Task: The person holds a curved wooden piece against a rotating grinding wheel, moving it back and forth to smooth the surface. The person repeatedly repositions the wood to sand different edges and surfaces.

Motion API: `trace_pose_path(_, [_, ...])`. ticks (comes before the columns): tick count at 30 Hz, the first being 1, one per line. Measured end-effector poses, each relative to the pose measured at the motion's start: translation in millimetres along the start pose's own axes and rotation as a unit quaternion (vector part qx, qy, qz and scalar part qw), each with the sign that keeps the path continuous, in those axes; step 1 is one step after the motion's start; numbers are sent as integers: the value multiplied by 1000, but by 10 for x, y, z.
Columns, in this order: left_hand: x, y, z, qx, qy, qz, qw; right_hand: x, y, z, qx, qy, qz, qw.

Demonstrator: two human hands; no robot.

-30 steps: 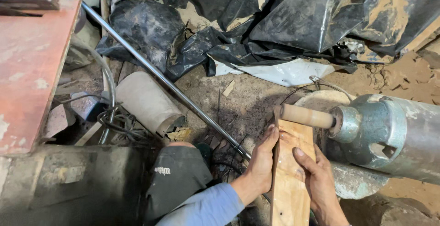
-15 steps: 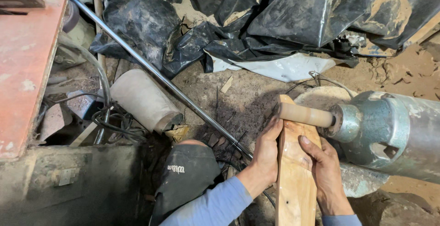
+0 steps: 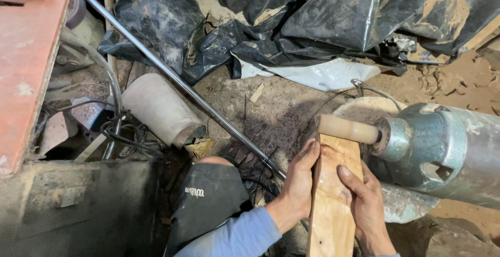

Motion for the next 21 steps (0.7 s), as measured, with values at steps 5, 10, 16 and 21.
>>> trace_pose_path(5, [-163, 20, -125, -2, -34, 0, 999, -179, -87, 0, -20, -1, 17, 1000])
trace_pose_path(10, [-207, 55, -169, -16, -39, -19, 999, -226, -119, 11, -1, -8, 8, 1000])
trace_pose_path(16, [-48, 56, -156, -38, -27, -9, 999, -63, -142, -21, 4, -3, 17, 1000])
trace_pose_path(21, [164, 60, -102, -9, 5, -13, 1000, 118, -100, -121, 10, -23, -8, 1000])
Point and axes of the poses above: each hand's wrist, its own x-axis away from the middle knuckle, its own y-axis out of the back of the hand, z = x × y, the point moved 5 cm from there along -x, towards the middle knuckle, and after that the axes turned 2 degrees about y, right-handed, at the moved point
